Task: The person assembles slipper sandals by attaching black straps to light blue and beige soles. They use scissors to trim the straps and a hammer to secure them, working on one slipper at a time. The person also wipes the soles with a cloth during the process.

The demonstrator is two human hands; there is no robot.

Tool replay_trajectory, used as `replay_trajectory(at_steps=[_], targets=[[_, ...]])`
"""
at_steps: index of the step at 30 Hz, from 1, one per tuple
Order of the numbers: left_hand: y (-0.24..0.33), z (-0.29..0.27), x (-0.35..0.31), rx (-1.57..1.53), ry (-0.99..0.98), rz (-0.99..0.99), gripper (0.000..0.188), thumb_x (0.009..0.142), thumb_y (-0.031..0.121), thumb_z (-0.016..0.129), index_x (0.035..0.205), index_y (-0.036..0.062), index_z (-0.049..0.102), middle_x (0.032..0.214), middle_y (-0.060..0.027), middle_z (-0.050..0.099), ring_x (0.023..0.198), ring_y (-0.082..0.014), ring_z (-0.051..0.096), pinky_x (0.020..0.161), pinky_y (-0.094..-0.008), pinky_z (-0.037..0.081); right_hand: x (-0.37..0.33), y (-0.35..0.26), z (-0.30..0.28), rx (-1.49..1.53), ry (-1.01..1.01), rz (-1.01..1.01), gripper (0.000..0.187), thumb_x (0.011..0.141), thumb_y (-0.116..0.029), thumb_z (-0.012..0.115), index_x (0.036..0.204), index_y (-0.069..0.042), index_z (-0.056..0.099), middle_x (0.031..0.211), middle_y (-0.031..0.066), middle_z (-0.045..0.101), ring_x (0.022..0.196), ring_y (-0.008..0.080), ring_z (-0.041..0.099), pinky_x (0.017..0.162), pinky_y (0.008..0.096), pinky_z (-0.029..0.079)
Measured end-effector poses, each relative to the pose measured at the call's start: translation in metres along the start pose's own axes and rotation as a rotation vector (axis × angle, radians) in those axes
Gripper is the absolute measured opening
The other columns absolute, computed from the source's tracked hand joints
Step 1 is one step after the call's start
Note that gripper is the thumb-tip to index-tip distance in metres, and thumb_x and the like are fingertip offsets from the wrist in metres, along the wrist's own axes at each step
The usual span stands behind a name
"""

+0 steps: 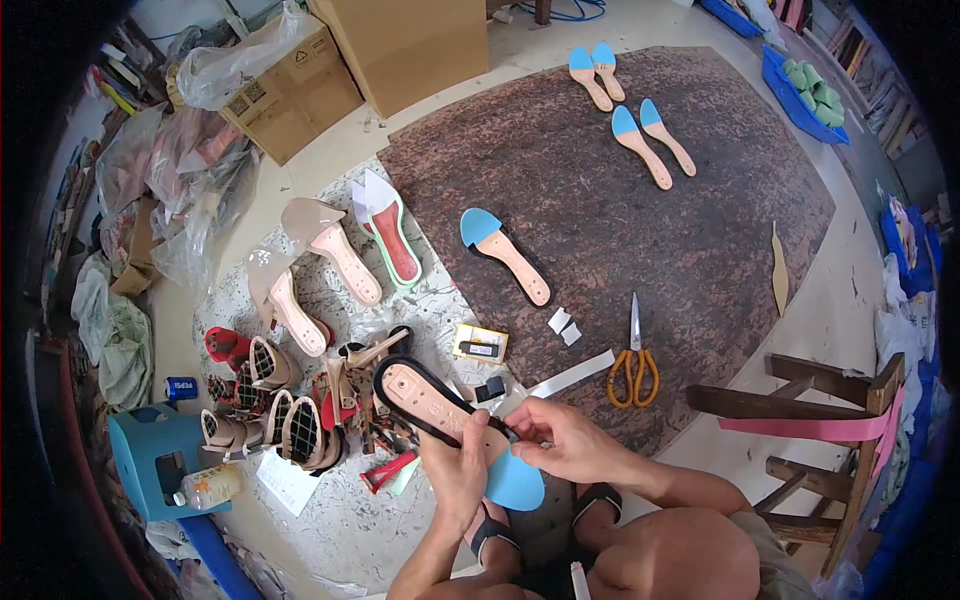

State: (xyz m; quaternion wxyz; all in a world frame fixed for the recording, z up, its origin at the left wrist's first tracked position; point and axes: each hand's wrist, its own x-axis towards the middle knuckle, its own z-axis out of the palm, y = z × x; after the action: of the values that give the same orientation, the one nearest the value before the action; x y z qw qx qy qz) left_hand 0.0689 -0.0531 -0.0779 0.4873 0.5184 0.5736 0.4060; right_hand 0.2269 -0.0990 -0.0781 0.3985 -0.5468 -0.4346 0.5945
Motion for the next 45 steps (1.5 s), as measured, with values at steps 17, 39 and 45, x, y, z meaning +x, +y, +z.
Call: replay_trajectory(at_steps=[17, 39, 45], targets=[[-0.007, -0.003, -0.006, -0.038, -0.272, -0.377, 0.059, 0.106, 0.045, 0.04, 0.068, 0.0021, 0.058, 0.06, 0.0027, 0.052, 0.056, -0.0057, 0.045, 0.047, -0.0274, 0.034, 0.018, -0.014, -0.003, -0.212, 0.169, -0.138, 0.017, 0.083, -0.014, 0.073, 0.079, 0.002, 0.068, 0.071, 0.0092, 0.065, 0.062, 0.0143, 0.06, 0.055, 0.0306, 0.046], [0.011, 0.003, -0.03, 0.163, -0.565, -0.103, 0.033, 0.096, 0.029, 0.062, 0.085, -0.0015, 0.07, 0.062, -0.0083, 0.065, 0.058, -0.0124, 0.06, 0.051, -0.0336, 0.048, 0.068, -0.041, -0.011, -0.001, 0.022, -0.223, 0.016, 0.092, -0.015, 0.067, 0.096, 0.001, 0.068, 0.099, 0.0059, 0.066, 0.093, 0.01, 0.06, 0.08, 0.0263, 0.049], [0.001, -0.002, -0.029, 0.057, -0.575, -0.042, 0.021, 0.088, 0.019, 0.074, 0.095, 0.0, 0.073, 0.079, -0.0058, 0.071, 0.071, -0.0112, 0.065, 0.062, -0.0297, 0.052, 0.054, -0.057, -0.008, -0.264, -0.097, -0.421, 0.031, 0.076, -0.017, 0.081, 0.097, -0.005, 0.061, 0.114, 0.011, 0.058, 0.113, 0.028, 0.056, 0.1, 0.0393, 0.042]])
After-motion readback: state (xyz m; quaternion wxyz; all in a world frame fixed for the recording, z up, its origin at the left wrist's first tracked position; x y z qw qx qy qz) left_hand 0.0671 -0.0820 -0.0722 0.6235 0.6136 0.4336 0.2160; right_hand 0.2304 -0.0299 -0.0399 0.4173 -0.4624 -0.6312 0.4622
